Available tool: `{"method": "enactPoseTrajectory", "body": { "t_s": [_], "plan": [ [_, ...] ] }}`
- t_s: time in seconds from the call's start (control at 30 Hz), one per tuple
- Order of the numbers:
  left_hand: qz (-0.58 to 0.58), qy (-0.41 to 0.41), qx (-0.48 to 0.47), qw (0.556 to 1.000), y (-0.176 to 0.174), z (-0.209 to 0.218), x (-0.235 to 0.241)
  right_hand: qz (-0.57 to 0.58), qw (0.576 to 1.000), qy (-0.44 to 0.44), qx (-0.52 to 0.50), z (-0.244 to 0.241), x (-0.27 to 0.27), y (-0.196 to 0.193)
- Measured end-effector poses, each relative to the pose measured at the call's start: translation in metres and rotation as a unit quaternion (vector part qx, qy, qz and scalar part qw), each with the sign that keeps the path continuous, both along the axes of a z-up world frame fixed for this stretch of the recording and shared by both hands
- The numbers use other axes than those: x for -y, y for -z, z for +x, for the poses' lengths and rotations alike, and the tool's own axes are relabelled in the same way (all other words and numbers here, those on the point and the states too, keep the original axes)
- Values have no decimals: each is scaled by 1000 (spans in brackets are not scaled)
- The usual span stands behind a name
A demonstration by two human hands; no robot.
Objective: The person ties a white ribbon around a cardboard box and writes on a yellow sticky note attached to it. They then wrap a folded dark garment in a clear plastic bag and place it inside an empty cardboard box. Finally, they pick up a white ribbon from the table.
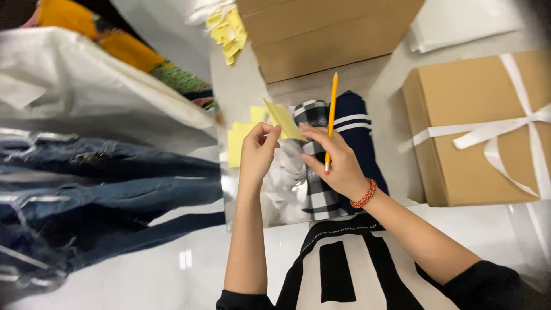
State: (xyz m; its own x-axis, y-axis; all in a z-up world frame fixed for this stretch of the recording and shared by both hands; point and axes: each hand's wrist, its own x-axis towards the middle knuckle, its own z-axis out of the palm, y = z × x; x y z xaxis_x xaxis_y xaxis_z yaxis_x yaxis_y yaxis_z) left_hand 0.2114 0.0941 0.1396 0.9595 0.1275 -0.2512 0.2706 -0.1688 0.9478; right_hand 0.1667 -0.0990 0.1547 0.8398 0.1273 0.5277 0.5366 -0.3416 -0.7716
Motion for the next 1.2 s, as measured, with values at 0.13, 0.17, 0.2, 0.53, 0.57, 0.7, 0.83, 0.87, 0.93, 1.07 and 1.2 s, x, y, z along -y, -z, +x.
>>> {"method": "enactPoseTrajectory", "body": {
  "t_s": [0.13, 0.17, 0.2, 0.53, 0.57, 0.7, 0.83, 0.87, 0.93, 1.07, 1.2],
  "plan": [
    [-27, 45, 10, 999, 36, 19, 77, -21, 998, 46, 28, 5, 52, -2],
    [-42, 63, 39, 996, 41, 20, 97, -17, 998, 56, 39, 7, 66, -3],
    [-58, 82, 68, 993, 47, 22, 116, -13, 996, 65, 51, 8, 79, -4],
    [-55, 103, 95, 989, 11, 23, 321, -25, 983, 178, 35, 6, 263, 1],
    [-64, 103, 101, 987, 9, 25, 342, -25, 982, 184, 38, 7, 282, 0],
    [-118, 110, 96, 982, -1, 28, 418, -24, 976, 213, 41, 17, 361, 4],
    [-108, 134, 107, 979, -4, 33, 475, 33, 971, 236, -11, 35, 453, 9],
    [-56, 150, 125, 979, -1, 35, 486, 19, 968, 251, -8, 44, 485, 17],
    [-4, 157, 137, 978, 13, 36, 506, 4, 966, 258, -9, 65, 544, 35],
    [131, 237, 195, 943, 46, 34, 550, 35, 957, 275, -91, 110, 642, 86],
    [273, 309, 160, 897, 62, 31, 585, 56, 942, 277, -183, 144, 691, 134]
  ]
}}
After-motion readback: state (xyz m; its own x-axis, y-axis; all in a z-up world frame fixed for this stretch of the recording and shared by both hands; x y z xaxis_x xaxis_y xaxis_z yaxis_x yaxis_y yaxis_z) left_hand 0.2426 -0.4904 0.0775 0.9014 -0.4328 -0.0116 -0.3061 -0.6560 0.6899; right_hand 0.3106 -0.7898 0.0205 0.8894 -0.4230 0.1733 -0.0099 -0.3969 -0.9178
